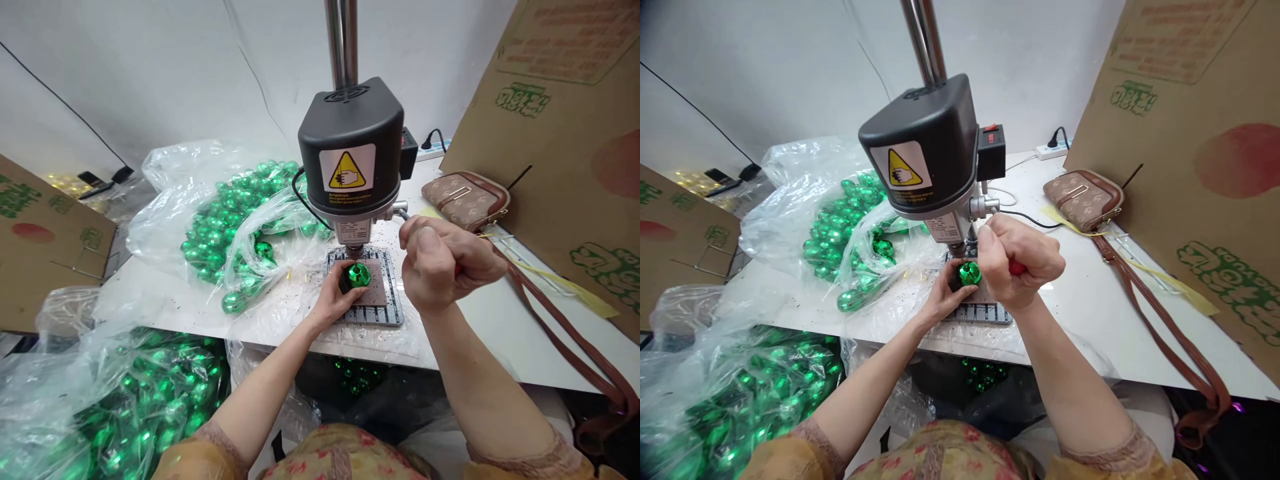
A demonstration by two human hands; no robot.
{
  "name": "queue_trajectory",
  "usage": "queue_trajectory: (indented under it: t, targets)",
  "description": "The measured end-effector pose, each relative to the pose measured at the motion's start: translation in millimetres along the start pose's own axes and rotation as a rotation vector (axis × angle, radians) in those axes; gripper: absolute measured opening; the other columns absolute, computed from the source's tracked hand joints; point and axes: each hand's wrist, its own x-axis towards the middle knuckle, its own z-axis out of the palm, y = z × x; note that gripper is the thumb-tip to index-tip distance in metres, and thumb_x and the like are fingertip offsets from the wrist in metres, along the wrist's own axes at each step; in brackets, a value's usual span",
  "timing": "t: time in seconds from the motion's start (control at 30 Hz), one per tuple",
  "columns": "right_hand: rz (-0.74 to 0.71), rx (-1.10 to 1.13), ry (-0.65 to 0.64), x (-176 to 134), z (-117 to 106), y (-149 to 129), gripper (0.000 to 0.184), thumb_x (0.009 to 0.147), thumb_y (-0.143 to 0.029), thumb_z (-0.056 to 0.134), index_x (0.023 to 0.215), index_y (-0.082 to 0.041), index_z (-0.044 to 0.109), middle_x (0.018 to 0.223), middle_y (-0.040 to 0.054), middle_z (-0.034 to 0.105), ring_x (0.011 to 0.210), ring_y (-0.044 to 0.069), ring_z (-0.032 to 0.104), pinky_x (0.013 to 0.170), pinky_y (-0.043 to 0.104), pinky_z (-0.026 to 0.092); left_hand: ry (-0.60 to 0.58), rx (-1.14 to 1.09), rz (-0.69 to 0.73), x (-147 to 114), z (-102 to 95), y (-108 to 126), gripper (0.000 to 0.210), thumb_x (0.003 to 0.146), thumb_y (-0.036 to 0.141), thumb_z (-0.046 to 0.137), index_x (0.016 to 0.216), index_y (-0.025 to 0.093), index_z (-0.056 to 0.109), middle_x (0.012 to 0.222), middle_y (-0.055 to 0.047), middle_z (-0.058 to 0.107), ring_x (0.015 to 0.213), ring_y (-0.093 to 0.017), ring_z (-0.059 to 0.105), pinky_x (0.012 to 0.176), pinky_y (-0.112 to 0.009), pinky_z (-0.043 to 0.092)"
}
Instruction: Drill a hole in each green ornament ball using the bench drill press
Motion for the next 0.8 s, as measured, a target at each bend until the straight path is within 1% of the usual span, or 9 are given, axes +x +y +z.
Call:
queue_trajectory:
  t: [0.1, 0.3, 0.47, 0.57, 0.6, 0.67, 0.73, 0.8]
  targets:
    - [-0.024, 0.017, -0.013, -1, -1, 0, 0.047, 0.086, -0.009, 0.056, 0.060, -0.018, 0.017, 0.053, -0.0070, 0.024, 0.044, 0.002, 0.027, 0.045, 0.026, 0.028, -0.006, -0.007, 0.008, 0, 0.6, -2, 0.053, 0.083, 0.041, 0.081, 0.125, 0.023, 0.055, 0.122, -0.010, 0.065, 0.114, -0.029, 0.062, 0.102, -0.045, 0.048]
    - [-0.045, 0.067, -0.035, -6, -4, 3, 0.044, 0.085, -0.007, 0.054, 0.059, -0.018, 0.020, 0.053, -0.0071, 0.026, 0.044, 0.003, 0.028, 0.047, 0.026, 0.033, -0.002, -0.016, 0.031, 1, 1.0, -5, 0.054, 0.082, 0.040, 0.082, 0.126, 0.024, 0.055, 0.122, -0.009, 0.065, 0.113, -0.028, 0.062, 0.103, -0.045, 0.048]
    - [-0.046, 0.047, -0.006, -15, -5, 3, 0.046, 0.085, -0.009, 0.056, 0.057, -0.018, 0.021, 0.051, -0.0071, 0.027, 0.043, 0.002, 0.026, 0.048, 0.028, 0.033, -0.013, -0.015, 0.014, -1, 0.5, -6, 0.055, 0.082, 0.039, 0.082, 0.127, 0.023, 0.055, 0.122, -0.009, 0.065, 0.114, -0.027, 0.062, 0.102, -0.044, 0.049]
    - [0.046, 0.006, 0.053, -4, 1, -4, 0.050, 0.089, -0.015, 0.058, 0.055, -0.017, 0.020, 0.049, -0.0071, 0.025, 0.043, 0.002, 0.023, 0.047, 0.026, 0.031, -0.002, -0.012, 0.010, 0, 1.0, -5, 0.055, 0.081, 0.039, 0.082, 0.127, 0.023, 0.055, 0.120, -0.009, 0.065, 0.113, -0.027, 0.063, 0.101, -0.044, 0.050]
    - [0.113, -0.020, 0.077, 3, 5, -7, 0.051, 0.090, -0.017, 0.059, 0.054, -0.017, 0.023, 0.048, -0.0072, 0.024, 0.042, 0.002, 0.025, 0.047, 0.026, 0.032, 0.001, -0.009, 0.009, 1, 1.2, -5, 0.055, 0.081, 0.039, 0.082, 0.127, 0.023, 0.055, 0.120, -0.009, 0.066, 0.112, -0.027, 0.064, 0.100, -0.043, 0.051]
    - [0.264, -0.064, 0.099, 21, 12, -12, 0.051, 0.090, -0.024, 0.063, 0.053, -0.019, 0.030, 0.049, -0.0069, 0.025, 0.043, 0.004, 0.033, 0.047, 0.026, 0.034, 0.011, 0.010, 0.005, 2, 1.6, -2, 0.055, 0.081, 0.038, 0.082, 0.126, 0.022, 0.056, 0.119, -0.009, 0.067, 0.111, -0.027, 0.065, 0.098, -0.043, 0.052]
    - [0.379, -0.078, 0.092, 38, 18, -14, 0.046, 0.089, -0.025, 0.065, 0.054, -0.021, 0.035, 0.048, -0.0069, 0.029, 0.044, 0.005, 0.033, 0.045, 0.027, 0.031, 0.053, 0.058, 0.001, 1, 1.5, 3, 0.053, 0.081, 0.037, 0.082, 0.125, 0.022, 0.057, 0.118, -0.010, 0.068, 0.109, -0.027, 0.066, 0.097, -0.043, 0.054]
    - [0.421, -0.068, 0.073, 49, 21, -13, 0.046, 0.089, -0.026, 0.066, 0.054, -0.023, 0.036, 0.047, -0.0070, 0.031, 0.043, 0.006, 0.030, 0.044, 0.029, 0.029, 0.153, 0.150, 0.028, -7, 0.9, 10, 0.051, 0.082, 0.038, 0.081, 0.124, 0.022, 0.058, 0.118, -0.010, 0.068, 0.109, -0.028, 0.067, 0.096, -0.044, 0.055]
